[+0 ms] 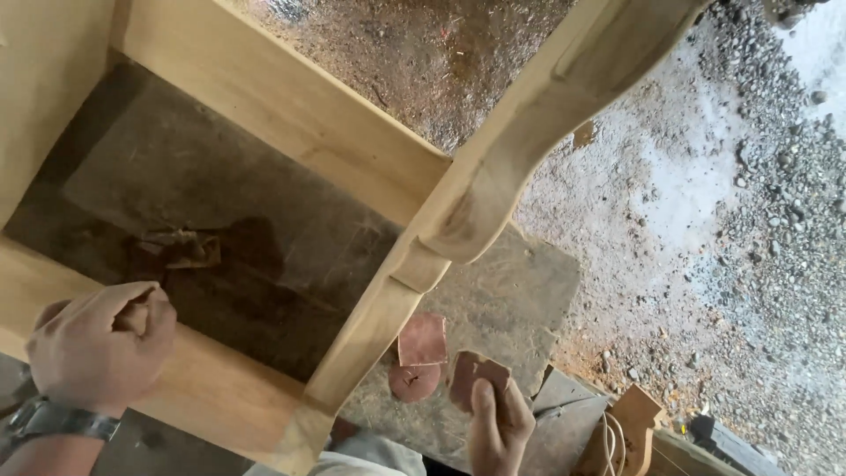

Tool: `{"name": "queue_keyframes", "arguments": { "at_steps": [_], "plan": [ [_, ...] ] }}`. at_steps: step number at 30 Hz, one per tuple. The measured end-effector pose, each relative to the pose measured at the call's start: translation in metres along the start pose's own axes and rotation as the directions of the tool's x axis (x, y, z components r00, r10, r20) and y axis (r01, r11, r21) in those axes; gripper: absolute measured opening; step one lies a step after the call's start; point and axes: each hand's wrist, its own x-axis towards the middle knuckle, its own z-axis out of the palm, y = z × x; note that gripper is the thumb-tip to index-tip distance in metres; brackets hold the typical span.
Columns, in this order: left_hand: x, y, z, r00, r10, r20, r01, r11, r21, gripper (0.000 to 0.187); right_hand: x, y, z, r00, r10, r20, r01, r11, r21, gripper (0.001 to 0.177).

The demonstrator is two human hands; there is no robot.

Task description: The person sands the curved legs and frame of a wooden chair using a sanding block. They work on different sections of the chair legs and the connecting frame, smoothing the wood surfaces by hand.

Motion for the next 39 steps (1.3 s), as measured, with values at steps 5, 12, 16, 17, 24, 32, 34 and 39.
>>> {"name": "queue_keyframes", "arguments": {
  "at_steps": [5,12,16,17,24,32,34,39],
  "plan": [
    [0.001,-0.002,0.003,1.000,0.013,-0.002,-0.013,1.000,0.023,0.008,0.026,-0.013,-0.008,0.994,0.110,-0.022,-0.105,0.981,0.161,0.017],
    [0.005,0.001,-0.019,0.999,-0.052,0.018,0.052,0.997,-0.050,0.026,0.100,-0.119,0.006,0.725,-0.664,-0.182,0.555,0.720,-0.416,0.007],
    [0.014,-0.009,-0.038,0.999,0.039,0.038,-0.038,0.999,-0.030,0.025,0.129,-0.173,0.040,0.493,-0.865,-0.098,0.683,0.455,-0.571,0.014],
    [0.020,-0.011,-0.042,0.977,0.026,0.210,-0.004,0.995,-0.103,0.031,0.122,-0.193,0.056,0.716,-0.695,0.065,0.569,0.527,-0.631,0.030],
    [0.006,-0.045,-0.065,0.913,0.406,0.032,-0.367,0.855,-0.368,0.031,0.051,-0.179,0.110,0.795,-0.562,0.228,0.561,0.538,-0.629,0.037],
    [0.014,-0.063,-0.084,0.877,0.470,0.099,-0.406,0.836,-0.369,0.024,0.048,-0.199,0.149,0.896,-0.440,0.066,0.375,0.668,-0.643,0.041],
    [0.018,-0.064,-0.081,0.879,0.475,0.040,-0.426,0.821,-0.381,0.023,0.036,-0.204,0.152,0.856,-0.509,0.093,0.445,0.631,-0.636,0.041],
    [0.025,-0.070,-0.100,0.729,0.604,0.323,-0.459,0.781,-0.424,0.031,0.078,-0.238,0.167,0.942,-0.332,0.040,0.286,0.738,-0.612,0.038]
  ]
}}
